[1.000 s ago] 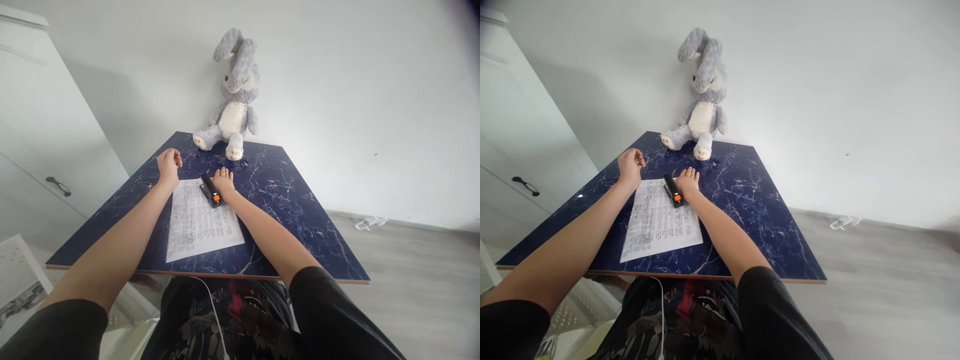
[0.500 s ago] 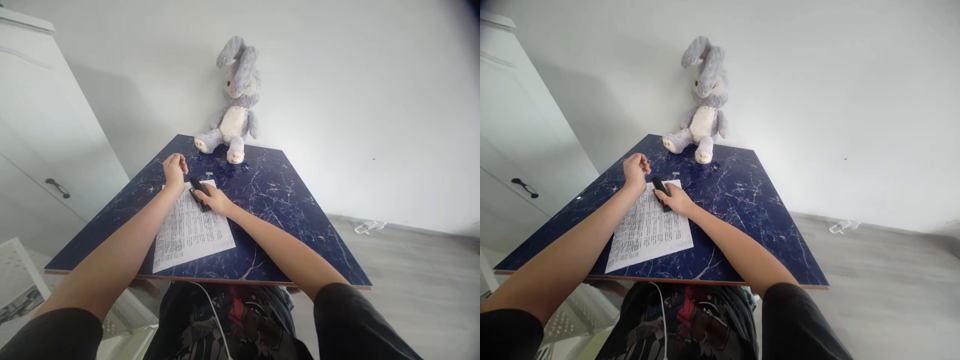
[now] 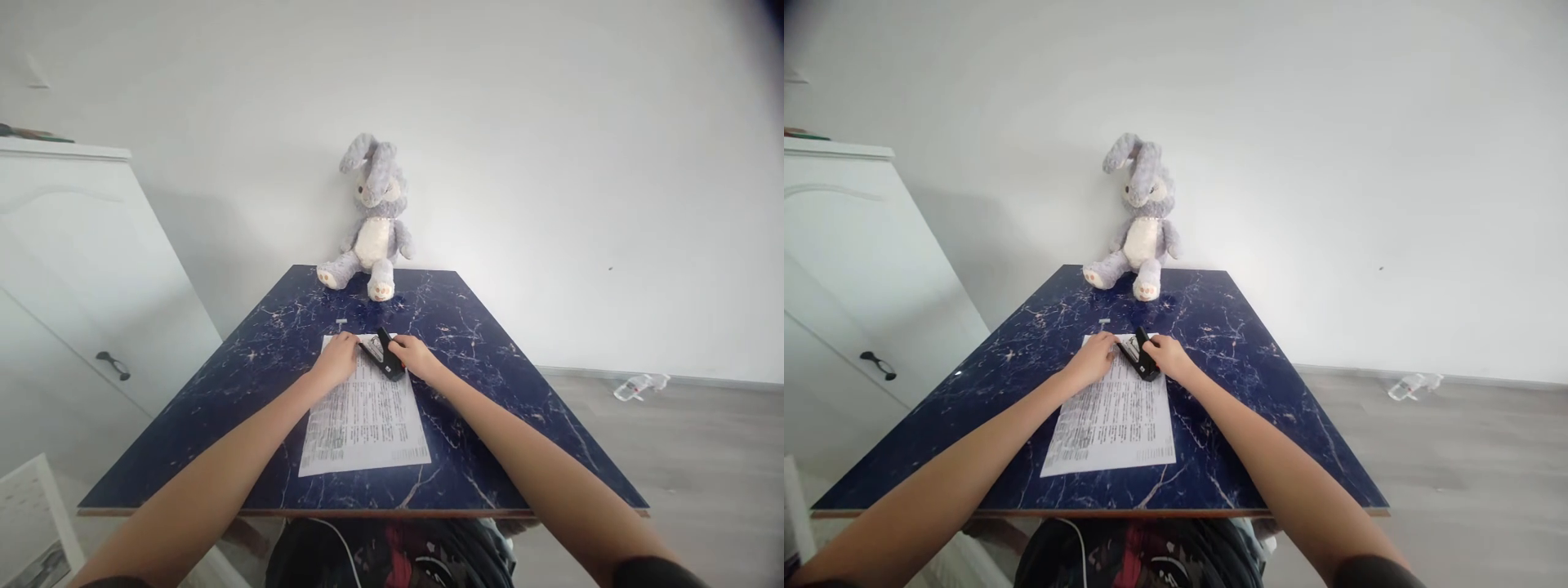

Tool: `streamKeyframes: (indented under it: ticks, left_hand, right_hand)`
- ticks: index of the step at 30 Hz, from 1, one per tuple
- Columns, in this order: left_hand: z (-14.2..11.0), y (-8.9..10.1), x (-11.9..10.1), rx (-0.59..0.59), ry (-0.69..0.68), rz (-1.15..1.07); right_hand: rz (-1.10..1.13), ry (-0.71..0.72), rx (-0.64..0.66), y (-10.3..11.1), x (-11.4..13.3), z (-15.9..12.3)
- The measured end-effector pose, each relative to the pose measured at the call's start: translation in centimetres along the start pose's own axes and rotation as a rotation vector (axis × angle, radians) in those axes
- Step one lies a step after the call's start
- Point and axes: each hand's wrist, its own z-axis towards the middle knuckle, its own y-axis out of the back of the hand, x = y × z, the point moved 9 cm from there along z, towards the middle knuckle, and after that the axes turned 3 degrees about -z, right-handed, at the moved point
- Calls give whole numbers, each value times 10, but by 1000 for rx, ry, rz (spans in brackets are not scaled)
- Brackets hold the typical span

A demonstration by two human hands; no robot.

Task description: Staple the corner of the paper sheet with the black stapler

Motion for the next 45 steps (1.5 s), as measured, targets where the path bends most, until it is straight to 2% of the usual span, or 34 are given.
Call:
streamKeyframes:
  ticks: [3,7,10,14,17,19,21,24,26,28,31,34,38,41,45]
  left_hand:
    - [-5,-14,-6,75,-76,58]
    - [-2,-25,-12,63,-107,33]
    - [2,-33,-16,67,-133,7]
    - [6,-42,-20,98,-166,-99]
    - [8,-39,-17,59,-108,-162]
    - [10,-33,-16,35,-94,-189]
    - [14,-18,-10,1,-83,-185]
    - [22,13,15,-72,-28,-81]
    - [25,21,40,-1,54,26]
    - [25,17,60,136,121,103]
    - [23,10,69,209,138,175]
    - [22,20,65,109,163,253]
    - [16,47,69,-36,269,346]
    - [9,63,77,-91,358,393]
    - [6,73,78,-114,389,419]
  right_hand:
    - [-89,14,-64,9,-1,-9]
    - [-275,67,-207,21,6,-18]
    - [-325,121,-266,36,11,-19]
    - [-229,244,-285,58,18,-20]
    - [-163,308,-203,57,20,-22]
    - [-189,332,-100,45,19,-23]
    - [-257,355,-19,33,17,-25]
    - [-328,347,40,25,14,-25]
    - [-344,333,52,25,12,-24]
    - [-353,337,51,26,12,-24]
    - [-366,353,36,27,12,-24]
    - [-355,365,40,27,12,-24]
    - [-305,443,91,26,17,-28]
    - [-282,472,113,27,17,-30]
    - [-202,453,45,33,14,-26]
